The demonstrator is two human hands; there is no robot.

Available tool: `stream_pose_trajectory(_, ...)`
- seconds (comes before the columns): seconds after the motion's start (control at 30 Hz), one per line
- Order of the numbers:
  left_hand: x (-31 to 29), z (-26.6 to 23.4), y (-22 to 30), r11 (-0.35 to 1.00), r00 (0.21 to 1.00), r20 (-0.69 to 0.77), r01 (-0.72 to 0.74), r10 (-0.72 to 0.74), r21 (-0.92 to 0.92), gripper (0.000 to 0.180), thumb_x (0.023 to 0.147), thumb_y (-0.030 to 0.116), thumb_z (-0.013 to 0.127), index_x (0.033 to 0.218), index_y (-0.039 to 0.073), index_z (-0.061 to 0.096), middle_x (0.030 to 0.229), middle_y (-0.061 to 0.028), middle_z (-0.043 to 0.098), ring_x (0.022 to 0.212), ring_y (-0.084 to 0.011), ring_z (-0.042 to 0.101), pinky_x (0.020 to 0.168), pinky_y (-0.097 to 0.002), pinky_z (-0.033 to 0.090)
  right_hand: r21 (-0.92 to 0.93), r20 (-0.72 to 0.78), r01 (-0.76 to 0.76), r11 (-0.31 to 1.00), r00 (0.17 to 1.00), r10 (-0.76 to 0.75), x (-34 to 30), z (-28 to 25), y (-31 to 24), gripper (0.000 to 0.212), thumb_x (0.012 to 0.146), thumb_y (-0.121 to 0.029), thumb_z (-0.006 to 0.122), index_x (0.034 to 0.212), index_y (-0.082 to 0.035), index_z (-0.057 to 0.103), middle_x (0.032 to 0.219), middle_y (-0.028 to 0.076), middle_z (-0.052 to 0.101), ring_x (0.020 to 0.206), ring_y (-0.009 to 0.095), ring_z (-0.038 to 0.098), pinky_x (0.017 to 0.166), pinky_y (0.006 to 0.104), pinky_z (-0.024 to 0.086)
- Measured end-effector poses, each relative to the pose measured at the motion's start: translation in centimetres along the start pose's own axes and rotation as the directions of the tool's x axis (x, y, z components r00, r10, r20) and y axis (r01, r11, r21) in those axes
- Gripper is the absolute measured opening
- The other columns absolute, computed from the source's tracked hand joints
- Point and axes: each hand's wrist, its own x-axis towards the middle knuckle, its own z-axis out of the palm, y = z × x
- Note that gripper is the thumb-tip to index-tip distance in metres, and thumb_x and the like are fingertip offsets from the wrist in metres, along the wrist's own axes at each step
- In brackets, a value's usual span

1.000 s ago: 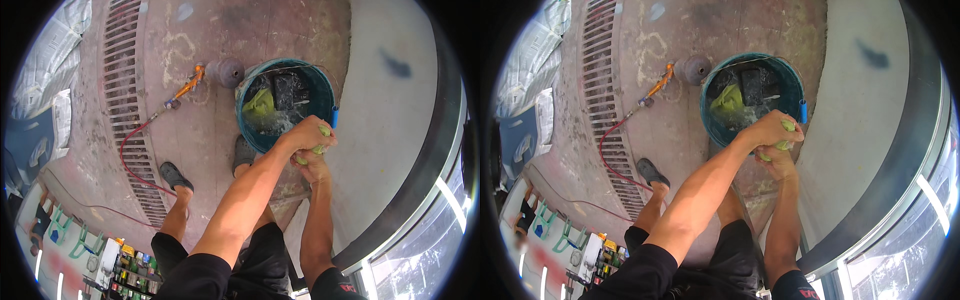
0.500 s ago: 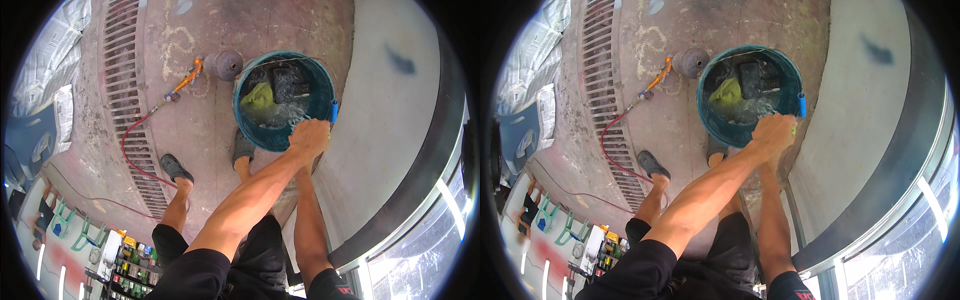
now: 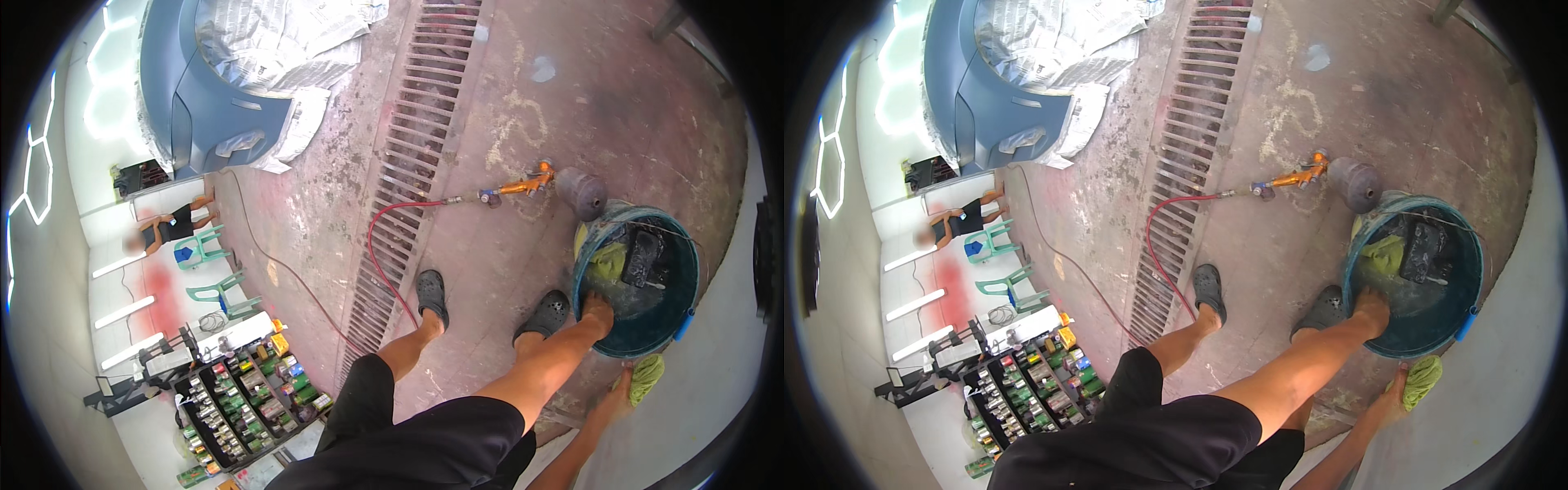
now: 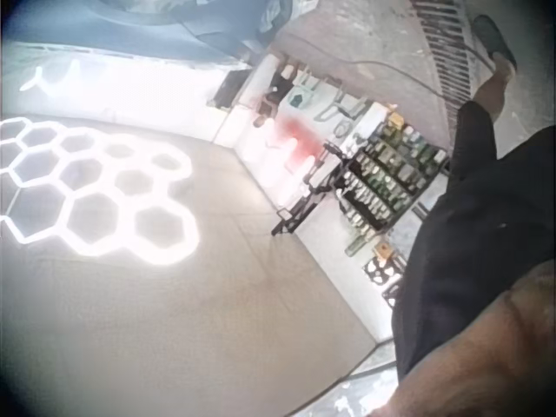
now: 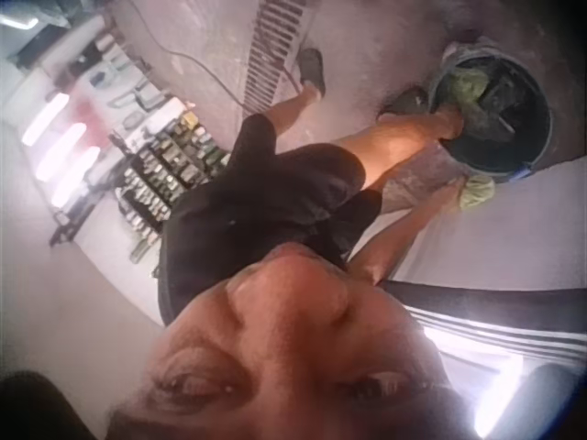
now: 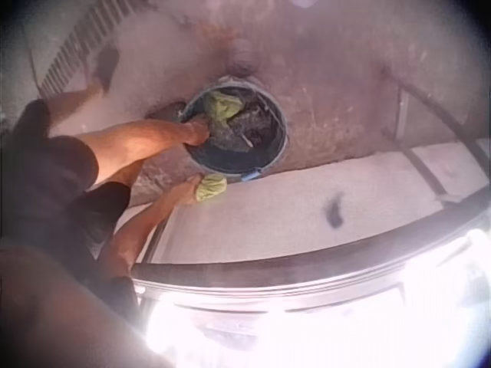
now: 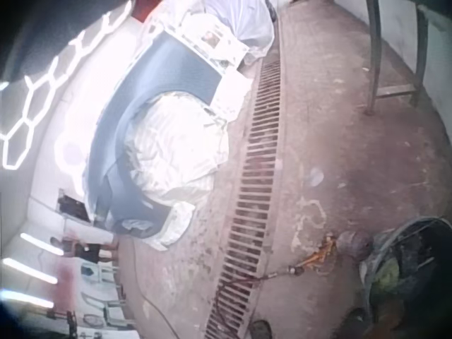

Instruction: The person wipes a car bumper with a cloth, then uses a spray gun to apply paint to the surface. The bumper is partially masked with newspaper and plastic. The person moves around the bumper to reach different areas while spraying.

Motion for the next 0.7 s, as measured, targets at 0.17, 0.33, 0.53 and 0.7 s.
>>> stream_pose_trajectory(0.17, -4.0, -8.9, 0.4, 0.995, 0.97, 0.24, -0.054, 0.032, 0.085, 0.047, 0.099, 0.021, 0.066, 0.143, 0.005, 0.074, 0.152, -0.0206, 0.066, 0.147, -0.0377, 0.056, 0.127, -0.0548, 0.032, 0.035, 0.031, -0.031, 0.999, 0.999, 0.03, -1.5, -0.3, -0.8, 0.056, 0.095, -0.036, 0.087, 0.141, -0.007, 0.073, 0.141, 0.002, 0.073, 0.126, 0.022, 0.064, 0.102, 0.0459, 0.048)
stream_pose_trajectory(0.33, -6.8, -8.5, 0.0, 0.967, 0.962, 0.116, -0.252, 0.248, 0.021, 0.042, 0.094, 0.012, 0.069, 0.134, 0.005, 0.079, 0.138, -0.0212, 0.074, 0.136, -0.0417, 0.065, 0.118, -0.0574, 0.045, 0.059, 0.064, -0.023, 0.998, 0.998, 0.019, 0.4, -3.2, 0.4, 0.057, 0.096, -0.042, 0.084, 0.143, -0.011, 0.072, 0.14, 0.0, 0.07, 0.12, 0.018, 0.061, 0.091, 0.0398, 0.045)
stream_pose_trajectory(0.53, -13.0, -12.4, -1.2, 0.764, 0.898, -0.308, -0.433, 0.316, -0.479, 0.045, 0.091, 0.001, 0.065, 0.135, -0.006, 0.068, 0.13, -0.0323, 0.072, 0.119, -0.0483, 0.071, 0.1, -0.053, 0.057, 0.033, -0.028, -0.077, 0.996, 0.997, 0.078, -1.5, -3.0, -1.8, 0.071, 0.097, -0.057, 0.08, 0.15, -0.013, 0.064, 0.142, 0.002, 0.063, 0.115, 0.017, 0.055, 0.081, 0.0339, 0.042)
stream_pose_trajectory(0.7, -18.3, -18.3, -7.2, 0.472, 0.848, -0.508, -0.513, 0.151, -0.717, 0.048, 0.097, 0.001, 0.057, 0.144, -0.004, 0.06, 0.116, -0.0324, 0.073, 0.113, -0.0484, 0.072, 0.097, -0.0552, 0.056, 0.197, -0.07, -0.033, 0.98, 0.996, 0.048, -8.1, -2.1, -5.4, 0.08, 0.1, -0.069, 0.071, 0.155, -0.012, 0.058, 0.132, 0.006, 0.063, 0.109, 0.018, 0.055, 0.083, 0.0337, 0.043)
